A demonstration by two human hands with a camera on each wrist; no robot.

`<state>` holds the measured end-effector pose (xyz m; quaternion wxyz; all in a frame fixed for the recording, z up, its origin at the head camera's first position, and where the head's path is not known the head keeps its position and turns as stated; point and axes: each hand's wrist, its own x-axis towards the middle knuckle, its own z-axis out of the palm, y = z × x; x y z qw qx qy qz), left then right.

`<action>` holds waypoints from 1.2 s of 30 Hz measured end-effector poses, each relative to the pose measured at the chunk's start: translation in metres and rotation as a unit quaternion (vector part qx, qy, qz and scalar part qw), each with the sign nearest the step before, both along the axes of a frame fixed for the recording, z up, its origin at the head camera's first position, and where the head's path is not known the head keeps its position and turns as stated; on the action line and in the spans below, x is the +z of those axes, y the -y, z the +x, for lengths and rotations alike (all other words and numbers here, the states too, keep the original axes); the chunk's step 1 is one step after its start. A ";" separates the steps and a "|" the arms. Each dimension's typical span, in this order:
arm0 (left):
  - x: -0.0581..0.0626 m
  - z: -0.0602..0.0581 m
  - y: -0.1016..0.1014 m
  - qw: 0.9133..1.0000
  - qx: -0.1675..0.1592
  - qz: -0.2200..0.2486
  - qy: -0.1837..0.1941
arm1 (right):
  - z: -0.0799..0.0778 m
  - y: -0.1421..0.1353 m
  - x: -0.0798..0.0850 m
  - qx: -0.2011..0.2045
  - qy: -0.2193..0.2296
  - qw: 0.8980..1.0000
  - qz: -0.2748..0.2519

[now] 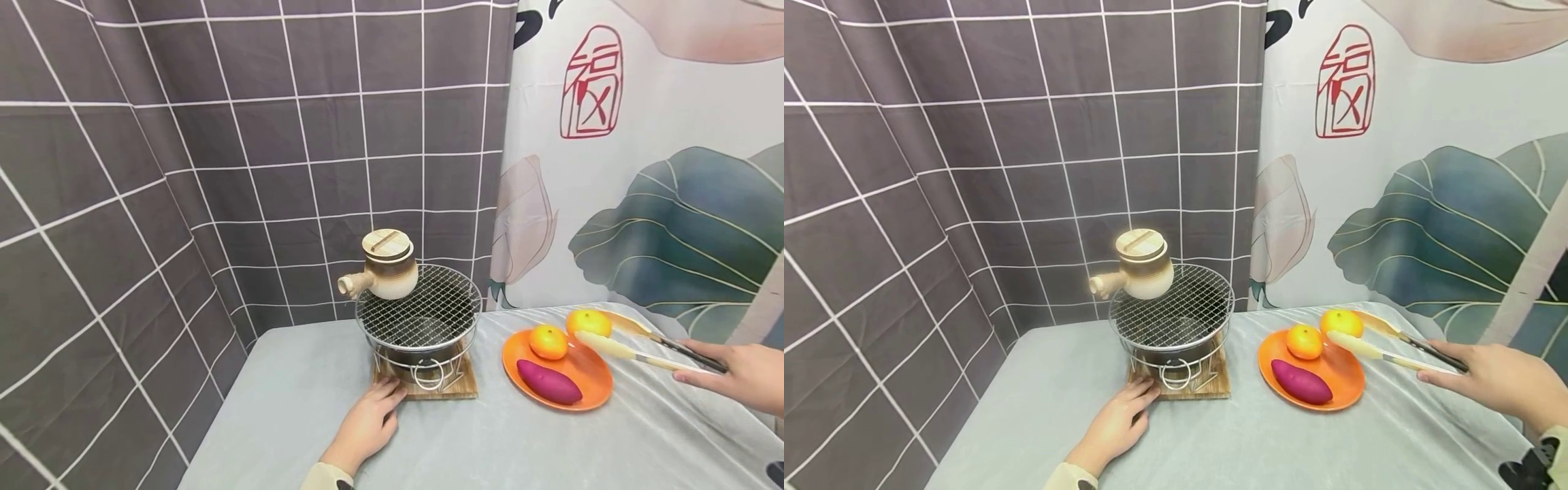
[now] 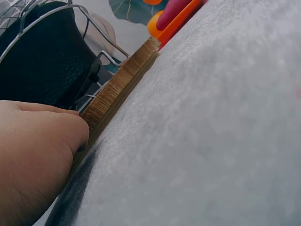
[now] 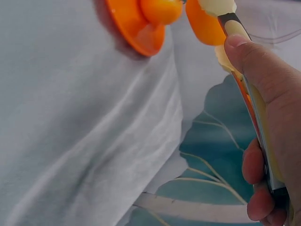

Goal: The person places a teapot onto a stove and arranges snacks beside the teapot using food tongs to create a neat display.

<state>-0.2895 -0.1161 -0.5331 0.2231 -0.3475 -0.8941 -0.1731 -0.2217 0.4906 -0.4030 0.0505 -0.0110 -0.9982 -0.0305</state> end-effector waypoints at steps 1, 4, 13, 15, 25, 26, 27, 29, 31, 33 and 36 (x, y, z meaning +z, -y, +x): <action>0.000 0.000 0.000 1.000 0.000 -0.001 -0.001 | -0.001 0.001 0.004 0.003 0.000 1.000 0.004; 0.000 0.000 0.000 1.000 0.000 -0.002 -0.005 | -0.006 0.004 0.013 0.015 -0.005 1.000 0.013; 0.003 0.000 0.001 1.000 0.000 -0.001 -0.002 | -0.022 0.021 0.043 0.033 0.003 0.999 0.015; 0.004 0.001 0.001 1.000 -0.001 -0.007 0.004 | -0.023 0.026 0.049 0.042 -0.008 0.999 0.015; 0.007 0.002 0.002 0.998 0.006 -0.031 0.048 | -0.040 0.058 0.081 0.062 -0.020 0.998 0.025; 0.007 0.002 0.002 0.998 0.006 -0.031 0.049 | -0.041 0.061 0.083 0.061 -0.016 0.998 0.023; 0.007 0.002 0.002 0.998 0.005 -0.031 0.049 | -0.043 0.065 0.086 0.063 -0.017 0.998 0.023; 0.006 0.002 0.002 0.998 0.004 -0.032 0.047 | -0.046 0.071 0.090 0.068 -0.019 0.997 0.022; 0.006 0.002 0.002 0.999 0.002 -0.032 0.044 | -0.049 0.077 0.094 0.074 -0.020 0.997 0.020; 0.005 0.002 0.002 0.999 0.000 -0.031 0.042 | -0.053 0.083 0.098 0.079 -0.022 0.997 0.015; 0.005 0.002 0.002 0.999 0.001 -0.030 0.040 | -0.058 0.090 0.104 0.085 -0.022 0.996 0.004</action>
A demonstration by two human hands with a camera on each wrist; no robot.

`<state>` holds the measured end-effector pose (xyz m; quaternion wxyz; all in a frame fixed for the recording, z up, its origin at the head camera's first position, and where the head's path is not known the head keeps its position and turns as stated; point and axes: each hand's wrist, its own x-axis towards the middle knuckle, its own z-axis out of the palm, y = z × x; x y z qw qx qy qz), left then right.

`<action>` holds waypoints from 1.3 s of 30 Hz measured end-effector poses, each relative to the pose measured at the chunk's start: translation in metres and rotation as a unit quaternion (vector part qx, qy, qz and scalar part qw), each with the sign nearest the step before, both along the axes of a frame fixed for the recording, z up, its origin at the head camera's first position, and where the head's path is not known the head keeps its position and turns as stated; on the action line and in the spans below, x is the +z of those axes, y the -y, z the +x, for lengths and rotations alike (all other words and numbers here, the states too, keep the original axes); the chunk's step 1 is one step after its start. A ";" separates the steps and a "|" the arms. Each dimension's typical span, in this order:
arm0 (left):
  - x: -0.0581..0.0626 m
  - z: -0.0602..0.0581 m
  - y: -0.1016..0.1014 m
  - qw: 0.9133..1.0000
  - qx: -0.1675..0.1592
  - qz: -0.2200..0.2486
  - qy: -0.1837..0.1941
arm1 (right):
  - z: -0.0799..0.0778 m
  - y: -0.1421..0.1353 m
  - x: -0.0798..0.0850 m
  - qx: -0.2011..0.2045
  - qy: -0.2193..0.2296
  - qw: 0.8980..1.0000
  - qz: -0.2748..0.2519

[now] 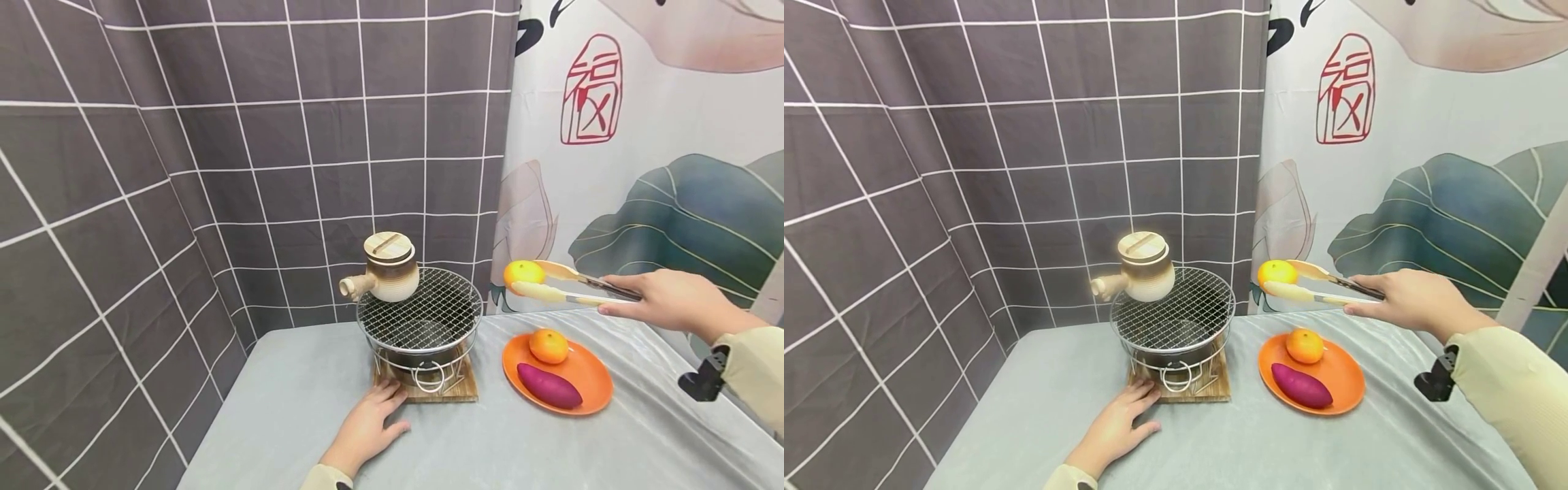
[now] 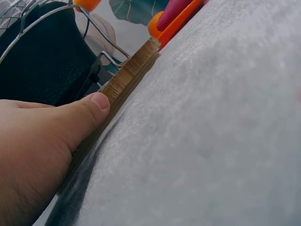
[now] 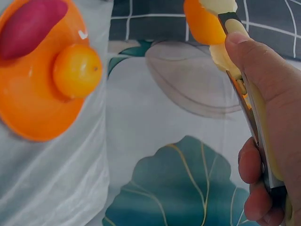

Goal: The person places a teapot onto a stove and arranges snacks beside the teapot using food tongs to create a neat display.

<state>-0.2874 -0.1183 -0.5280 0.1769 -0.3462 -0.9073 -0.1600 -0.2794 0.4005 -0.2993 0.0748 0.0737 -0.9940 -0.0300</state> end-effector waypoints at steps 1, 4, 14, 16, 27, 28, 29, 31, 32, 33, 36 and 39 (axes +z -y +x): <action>0.000 0.000 0.000 1.000 0.000 0.002 0.001 | -0.002 0.003 0.001 0.002 0.002 1.000 -0.003; 0.000 0.001 0.000 1.000 -0.002 0.007 -0.001 | -0.008 0.010 0.005 0.010 -0.003 1.000 -0.009; 0.001 0.002 0.000 1.000 0.001 0.009 -0.006 | -0.030 0.041 0.009 0.037 -0.018 0.999 -0.006; 0.001 0.002 0.000 1.000 0.002 0.007 -0.006 | -0.034 0.048 0.010 0.043 -0.022 0.999 -0.007; 0.001 0.000 -0.001 1.000 0.008 0.007 0.000 | -0.054 0.083 0.012 0.067 -0.019 0.997 -0.017; 0.001 0.000 -0.001 1.000 0.008 0.007 0.000 | -0.056 0.086 0.012 0.070 -0.019 0.997 -0.018; 0.001 0.000 -0.001 1.000 0.007 0.009 0.000 | -0.057 0.090 0.012 0.073 -0.019 0.997 -0.020; 0.002 0.000 0.000 1.000 0.006 0.010 -0.001 | -0.060 0.096 0.011 0.080 -0.016 0.996 -0.021; 0.002 0.000 0.000 1.000 0.006 0.011 -0.002 | -0.061 0.099 0.010 0.082 -0.017 0.996 -0.021; 0.002 0.001 0.000 1.000 0.005 0.011 -0.004 | -0.062 0.102 0.009 0.084 -0.018 0.996 -0.022; 0.001 0.001 -0.001 1.000 0.000 0.013 -0.016 | -0.065 0.111 0.007 0.092 -0.023 0.995 -0.025; 0.001 0.002 -0.001 1.000 -0.003 0.012 -0.024 | -0.068 0.117 0.005 0.107 -0.030 0.993 -0.027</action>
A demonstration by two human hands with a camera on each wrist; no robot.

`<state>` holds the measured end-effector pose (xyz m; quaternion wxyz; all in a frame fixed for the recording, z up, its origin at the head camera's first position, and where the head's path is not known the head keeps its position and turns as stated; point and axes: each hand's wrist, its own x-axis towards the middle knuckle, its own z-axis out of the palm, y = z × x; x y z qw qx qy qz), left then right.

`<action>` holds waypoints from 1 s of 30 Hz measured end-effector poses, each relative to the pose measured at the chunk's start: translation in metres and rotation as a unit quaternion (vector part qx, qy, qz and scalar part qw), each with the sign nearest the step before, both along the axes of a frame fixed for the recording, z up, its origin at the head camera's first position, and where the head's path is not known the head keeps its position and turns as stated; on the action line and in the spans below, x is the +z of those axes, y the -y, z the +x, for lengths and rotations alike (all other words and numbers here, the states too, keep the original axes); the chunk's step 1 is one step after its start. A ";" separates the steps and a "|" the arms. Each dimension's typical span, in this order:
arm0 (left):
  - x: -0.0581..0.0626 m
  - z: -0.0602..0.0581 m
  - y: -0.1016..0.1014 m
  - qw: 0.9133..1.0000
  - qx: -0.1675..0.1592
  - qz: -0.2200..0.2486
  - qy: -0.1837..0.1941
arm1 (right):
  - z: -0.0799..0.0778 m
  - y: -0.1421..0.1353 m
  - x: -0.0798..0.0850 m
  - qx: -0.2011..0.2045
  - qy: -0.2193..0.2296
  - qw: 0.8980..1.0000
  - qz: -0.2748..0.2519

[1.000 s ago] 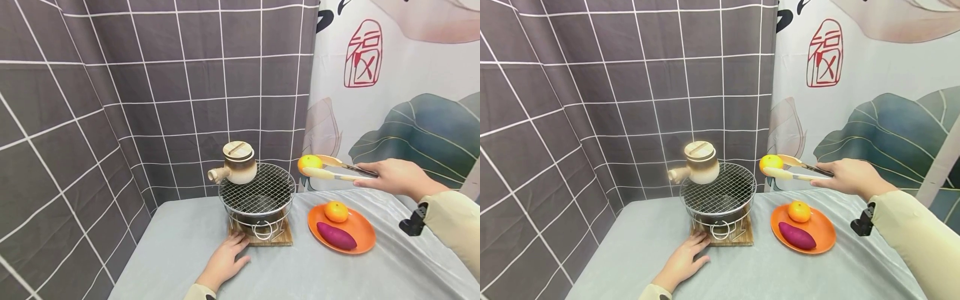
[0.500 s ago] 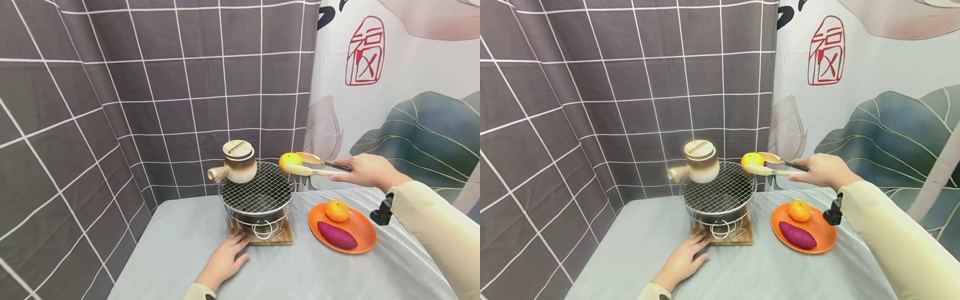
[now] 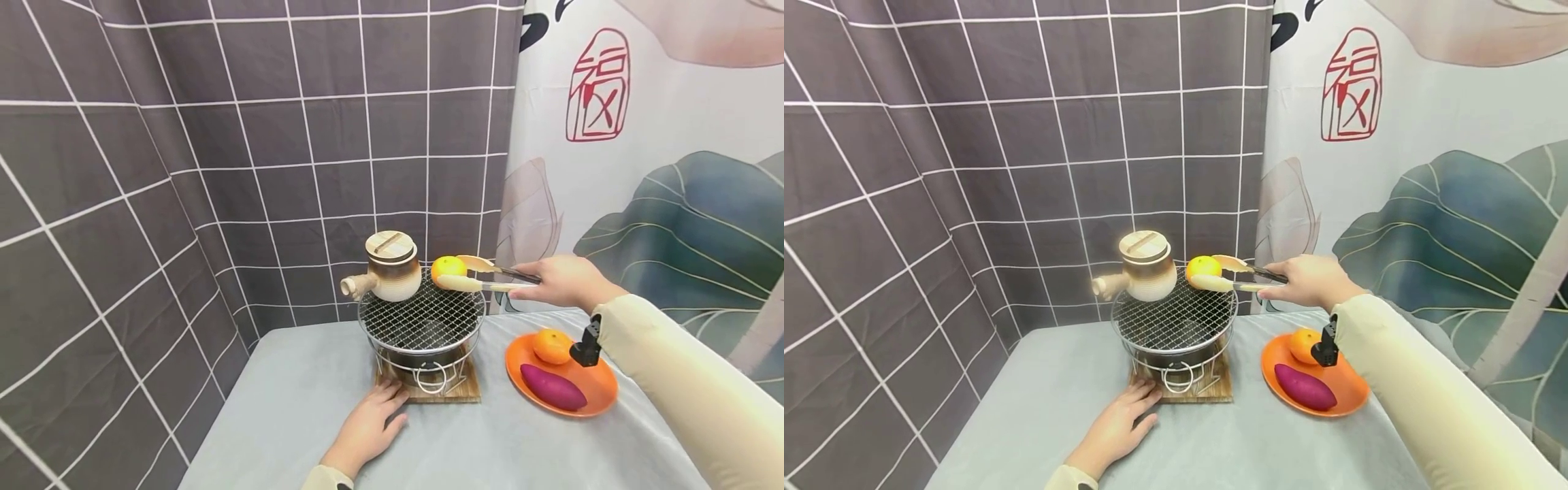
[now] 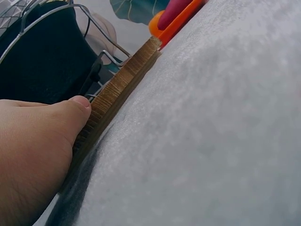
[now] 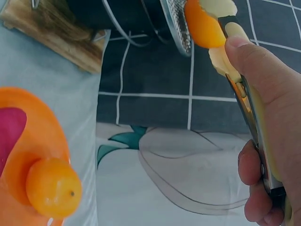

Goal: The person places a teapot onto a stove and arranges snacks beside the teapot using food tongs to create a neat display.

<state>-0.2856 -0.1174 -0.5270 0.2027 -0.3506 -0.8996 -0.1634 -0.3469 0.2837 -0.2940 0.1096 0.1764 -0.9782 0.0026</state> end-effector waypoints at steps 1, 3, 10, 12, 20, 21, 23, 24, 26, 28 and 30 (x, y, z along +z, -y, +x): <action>0.000 0.000 0.000 1.000 -0.002 0.001 -0.004 | 0.000 0.001 0.000 0.004 0.000 1.000 -0.001; 0.000 0.000 -0.001 1.000 -0.004 0.001 -0.012 | -0.001 0.003 -0.001 0.010 -0.002 1.000 0.002; -0.002 -0.002 -0.001 0.999 -0.009 0.008 -0.037 | -0.004 0.008 -0.004 0.017 -0.013 1.000 0.005; -0.002 -0.002 -0.001 0.999 -0.009 0.010 -0.036 | -0.005 0.009 -0.005 0.020 -0.009 1.000 0.002; -0.005 0.002 0.000 0.999 -0.014 0.014 -0.035 | -0.005 0.012 -0.013 0.014 0.020 1.000 -0.008; -0.005 0.002 0.000 0.999 -0.014 0.014 -0.035 | -0.005 0.011 -0.013 0.014 0.020 1.000 -0.011; -0.004 0.002 0.000 0.999 -0.014 0.015 -0.035 | -0.005 0.011 -0.014 0.014 0.021 1.000 -0.015; -0.004 0.002 0.000 0.999 -0.013 0.015 -0.035 | -0.005 0.011 -0.014 0.014 0.022 1.000 -0.015; -0.004 0.001 0.000 0.999 -0.012 0.013 -0.034 | -0.005 0.011 -0.014 0.012 0.023 0.999 -0.019; -0.004 0.000 0.000 0.999 -0.010 0.009 -0.034 | -0.006 0.010 -0.015 0.009 0.026 0.999 -0.024; -0.004 -0.001 0.000 0.999 -0.007 0.002 -0.035 | -0.006 0.010 -0.015 0.007 0.026 0.999 -0.029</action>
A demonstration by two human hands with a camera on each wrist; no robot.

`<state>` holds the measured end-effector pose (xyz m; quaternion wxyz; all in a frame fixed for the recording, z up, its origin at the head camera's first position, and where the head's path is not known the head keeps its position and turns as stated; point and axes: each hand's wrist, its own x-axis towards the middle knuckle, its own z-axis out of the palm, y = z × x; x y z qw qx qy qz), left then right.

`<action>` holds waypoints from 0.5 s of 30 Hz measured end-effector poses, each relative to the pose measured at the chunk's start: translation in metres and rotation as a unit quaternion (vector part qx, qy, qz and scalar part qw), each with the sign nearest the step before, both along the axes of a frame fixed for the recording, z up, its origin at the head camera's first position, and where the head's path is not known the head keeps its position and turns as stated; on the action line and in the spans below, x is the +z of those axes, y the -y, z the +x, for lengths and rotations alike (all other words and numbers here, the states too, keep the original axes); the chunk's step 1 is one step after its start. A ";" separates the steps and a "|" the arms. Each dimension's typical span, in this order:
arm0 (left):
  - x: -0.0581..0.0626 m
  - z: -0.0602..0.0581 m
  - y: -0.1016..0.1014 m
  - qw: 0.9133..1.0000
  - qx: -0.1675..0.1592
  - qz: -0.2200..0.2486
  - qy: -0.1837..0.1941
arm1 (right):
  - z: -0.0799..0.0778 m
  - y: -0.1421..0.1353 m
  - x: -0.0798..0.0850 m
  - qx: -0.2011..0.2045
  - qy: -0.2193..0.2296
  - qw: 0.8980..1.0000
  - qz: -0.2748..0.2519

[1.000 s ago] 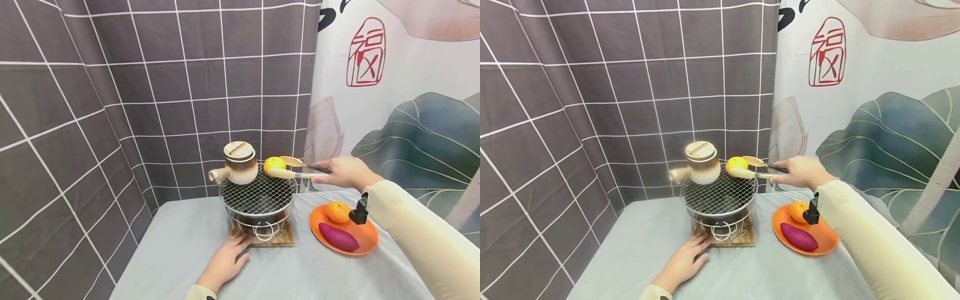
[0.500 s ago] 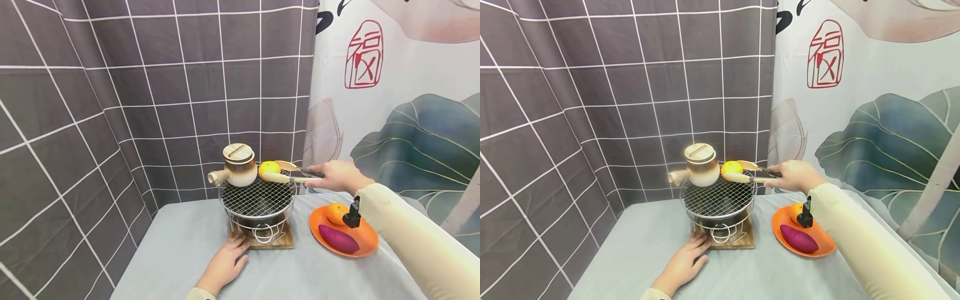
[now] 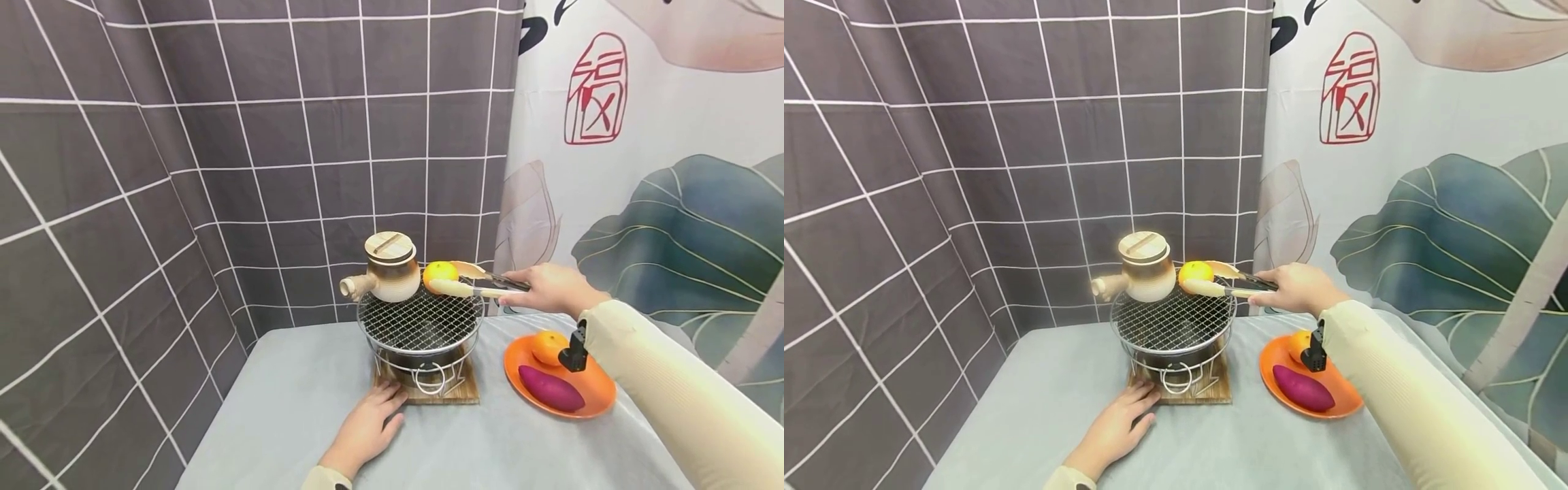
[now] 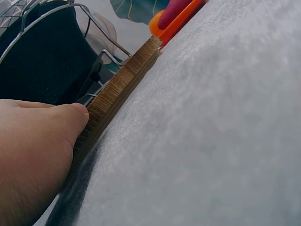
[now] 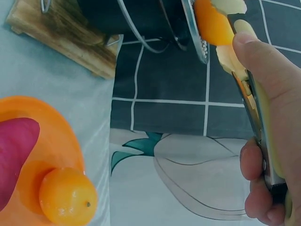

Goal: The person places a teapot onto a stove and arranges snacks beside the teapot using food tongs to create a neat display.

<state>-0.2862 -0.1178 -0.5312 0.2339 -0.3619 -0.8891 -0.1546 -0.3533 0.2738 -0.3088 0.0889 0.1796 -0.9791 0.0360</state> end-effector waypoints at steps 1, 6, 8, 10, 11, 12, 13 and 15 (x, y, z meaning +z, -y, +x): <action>0.000 0.000 0.000 1.000 0.001 -0.003 -0.001 | 0.000 0.000 0.000 0.000 0.000 1.000 -0.002; -0.001 -0.001 -0.001 1.000 0.005 -0.012 -0.001 | -0.001 0.000 0.001 -0.004 0.001 1.000 0.001; 0.000 -0.001 -0.001 1.000 0.004 -0.011 0.001 | -0.002 0.001 0.001 -0.006 0.001 1.000 0.003; 0.000 -0.001 -0.001 1.000 0.002 -0.008 0.000 | -0.002 0.001 0.001 -0.008 -0.001 1.000 0.005; 0.000 -0.001 -0.001 1.000 0.002 -0.006 -0.001 | -0.002 0.001 0.002 -0.007 -0.003 1.000 0.005; 0.000 -0.001 -0.001 1.000 0.001 -0.005 -0.001 | -0.002 0.001 0.002 -0.007 -0.005 1.000 0.006; 0.000 -0.001 0.000 1.000 0.000 -0.005 -0.003 | -0.002 0.001 0.003 -0.006 -0.007 1.000 0.007; 0.000 -0.001 0.000 1.000 -0.001 -0.004 -0.004 | -0.001 0.001 0.004 -0.007 -0.009 1.000 0.009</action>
